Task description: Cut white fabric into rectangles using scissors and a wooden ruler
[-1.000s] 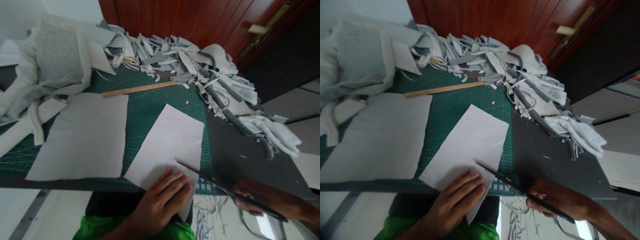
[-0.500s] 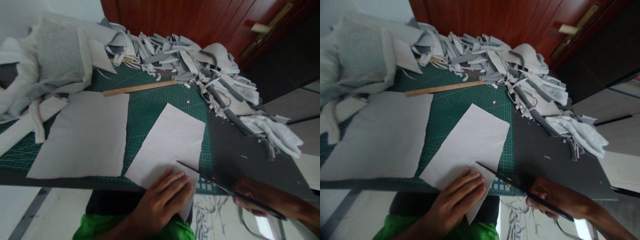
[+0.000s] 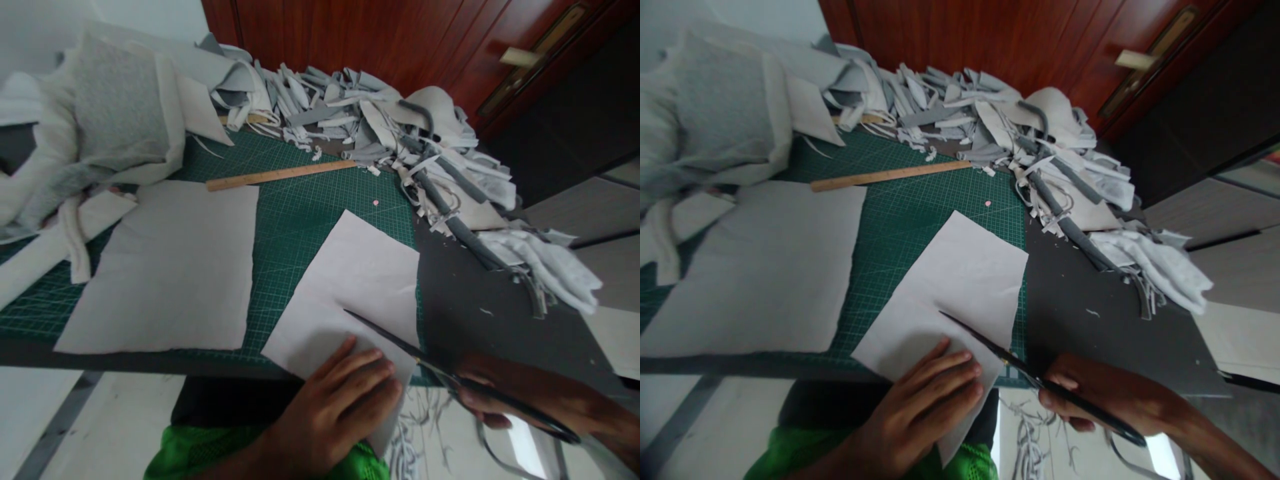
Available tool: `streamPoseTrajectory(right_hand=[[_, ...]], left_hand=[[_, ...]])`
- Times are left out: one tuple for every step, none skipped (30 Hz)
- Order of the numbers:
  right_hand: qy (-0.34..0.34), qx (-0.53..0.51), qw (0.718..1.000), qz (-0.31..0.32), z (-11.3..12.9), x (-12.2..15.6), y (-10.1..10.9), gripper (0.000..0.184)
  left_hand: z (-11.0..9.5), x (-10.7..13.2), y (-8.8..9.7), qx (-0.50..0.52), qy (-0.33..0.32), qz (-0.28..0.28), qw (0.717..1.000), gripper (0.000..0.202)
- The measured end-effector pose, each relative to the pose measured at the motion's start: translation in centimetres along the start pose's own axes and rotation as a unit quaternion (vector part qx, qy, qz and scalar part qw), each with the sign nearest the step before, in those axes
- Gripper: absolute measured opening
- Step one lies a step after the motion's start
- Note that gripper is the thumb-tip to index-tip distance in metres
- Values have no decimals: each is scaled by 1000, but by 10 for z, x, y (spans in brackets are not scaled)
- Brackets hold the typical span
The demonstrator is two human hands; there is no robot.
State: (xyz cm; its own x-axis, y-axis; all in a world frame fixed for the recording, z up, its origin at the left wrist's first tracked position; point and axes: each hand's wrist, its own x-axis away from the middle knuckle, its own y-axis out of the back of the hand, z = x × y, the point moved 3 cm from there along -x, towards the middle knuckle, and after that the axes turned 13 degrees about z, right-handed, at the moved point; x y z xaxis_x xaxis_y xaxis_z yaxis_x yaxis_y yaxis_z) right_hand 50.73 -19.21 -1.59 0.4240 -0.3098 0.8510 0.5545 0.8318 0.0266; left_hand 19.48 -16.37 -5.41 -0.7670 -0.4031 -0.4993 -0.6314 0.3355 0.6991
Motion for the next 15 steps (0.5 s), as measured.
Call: streamPoseTrajectory(right_hand=[[-24, 9, 1000, 10, 1, 0, 0, 70], [-51, 13, 998, 21, 2, 0, -1, 70], [-68, 14, 997, 27, 3, 0, -1, 70], [-73, 11, 997, 27, 5, -1, -1, 71], [-71, 4, 997, 28, 6, -1, -2, 71], [-63, -2, 998, 30, 6, -2, -2, 72], [-52, -7, 998, 32, 5, -3, -2, 72], [-41, -11, 999, 30, 5, -4, -3, 71], [-33, -15, 999, 26, 4, -4, -3, 70], [-28, -19, 999, 24, 3, -5, -4, 70], [-25, -23, 999, 24, 3, -6, -4, 70], [-22, -26, 999, 26, 4, -7, -5, 70], [-17, -30, 999, 30, 5, -8, -6, 72], [-11, -38, 999, 36, 8, -9, -8, 73], [-4, -47, 998, 41, 10, -10, -9, 75]], left_hand=[[-1, 0, 0, 1, -1, 2, 1000, 33], [-1, -1, 0, 2, 0, 4, 1000, 33], [-2, -1, 0, 4, 1, 3, 1000, 34], [-2, -1, 0, 5, 2, 4, 1000, 34], [-2, -1, 0, 5, 2, 5, 1000, 34], [-2, -1, 0, 5, 2, 6, 1000, 34], [-3, -1, 0, 5, 2, 7, 1000, 34], [-3, -1, 0, 4, 1, 8, 1000, 34], [-3, -1, 1, 4, 2, 6, 1000, 33], [-3, -1, 1, 4, 3, 5, 1000, 33], [-2, -1, 1, 4, 4, 5, 1000, 32], [-2, -1, 1, 4, 5, 5, 1000, 32], [-2, -1, 1, 4, 6, 5, 1000, 33], [-2, -1, 1, 5, 5, 6, 1000, 33], [-3, -1, 0, 6, 5, 7, 1000, 34]])
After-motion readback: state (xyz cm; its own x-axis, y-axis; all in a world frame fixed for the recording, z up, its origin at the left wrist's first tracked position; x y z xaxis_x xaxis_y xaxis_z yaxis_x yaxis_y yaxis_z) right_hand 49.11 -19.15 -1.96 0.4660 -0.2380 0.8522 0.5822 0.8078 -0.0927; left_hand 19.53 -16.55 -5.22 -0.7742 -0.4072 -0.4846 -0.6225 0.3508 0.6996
